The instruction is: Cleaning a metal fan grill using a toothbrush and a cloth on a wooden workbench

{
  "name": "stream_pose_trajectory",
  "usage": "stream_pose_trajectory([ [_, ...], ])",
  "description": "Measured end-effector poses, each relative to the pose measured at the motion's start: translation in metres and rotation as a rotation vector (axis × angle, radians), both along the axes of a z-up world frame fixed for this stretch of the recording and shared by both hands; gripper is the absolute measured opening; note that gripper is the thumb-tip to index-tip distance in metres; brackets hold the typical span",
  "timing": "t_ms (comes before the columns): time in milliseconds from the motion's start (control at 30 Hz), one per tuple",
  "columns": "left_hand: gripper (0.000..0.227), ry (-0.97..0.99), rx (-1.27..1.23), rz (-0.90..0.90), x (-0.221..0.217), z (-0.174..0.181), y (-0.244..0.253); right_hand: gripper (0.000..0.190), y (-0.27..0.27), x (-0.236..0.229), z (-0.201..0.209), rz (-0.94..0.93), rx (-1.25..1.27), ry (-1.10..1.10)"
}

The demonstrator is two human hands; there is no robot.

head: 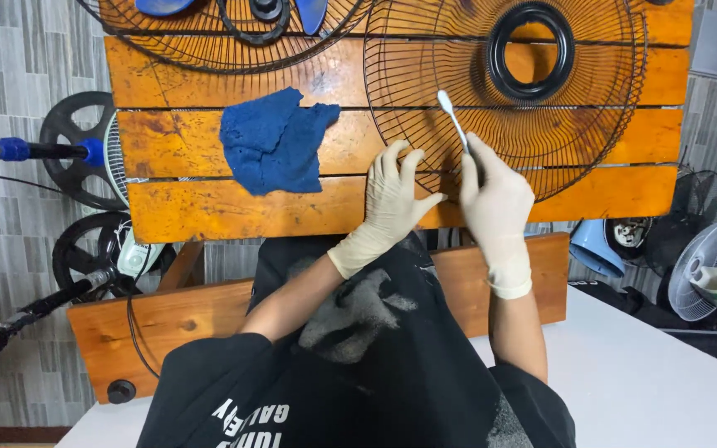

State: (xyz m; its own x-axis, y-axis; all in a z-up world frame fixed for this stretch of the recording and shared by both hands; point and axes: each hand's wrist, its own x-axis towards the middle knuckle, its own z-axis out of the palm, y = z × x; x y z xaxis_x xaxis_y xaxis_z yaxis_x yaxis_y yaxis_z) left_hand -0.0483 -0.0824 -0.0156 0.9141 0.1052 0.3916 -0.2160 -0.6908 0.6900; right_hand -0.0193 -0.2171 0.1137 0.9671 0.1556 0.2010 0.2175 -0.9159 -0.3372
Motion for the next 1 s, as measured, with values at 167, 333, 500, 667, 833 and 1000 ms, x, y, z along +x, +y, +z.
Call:
stream_pose_trajectory([
  [167,0.067,-0.072,-0.068,-0.085,-0.009,0.028,0.037,0.025,0.007,-0.017,0.003,0.15,0.061,0.123],
  [333,0.048,-0.191,0.177,0.202,-0.015,0.04,0.15,0.031,0.024,-0.03,0.011,0.087,0.37,0.235],
  [500,0.03,-0.12,0.168,0.172,-0.014,0.043,0.213,0.042,0.072,-0.054,-0.024,0.155,0.69,0.481],
  [667,0.026,-0.093,-0.314,0.276,-0.019,0.071,0.149,0.037,0.125,-0.061,-0.061,0.186,1.087,0.602],
  [833,0.042,-0.01,-0.484,0.143,-0.013,0.062,0.126,0.034,0.122,-0.065,-0.133,0.297,1.349,0.778],
  [1000,0.023,-0.022,-0.506,0.218,-0.004,0.05,0.132,0.037,0.088,-0.048,-0.078,0.343,1.437,1.034],
])
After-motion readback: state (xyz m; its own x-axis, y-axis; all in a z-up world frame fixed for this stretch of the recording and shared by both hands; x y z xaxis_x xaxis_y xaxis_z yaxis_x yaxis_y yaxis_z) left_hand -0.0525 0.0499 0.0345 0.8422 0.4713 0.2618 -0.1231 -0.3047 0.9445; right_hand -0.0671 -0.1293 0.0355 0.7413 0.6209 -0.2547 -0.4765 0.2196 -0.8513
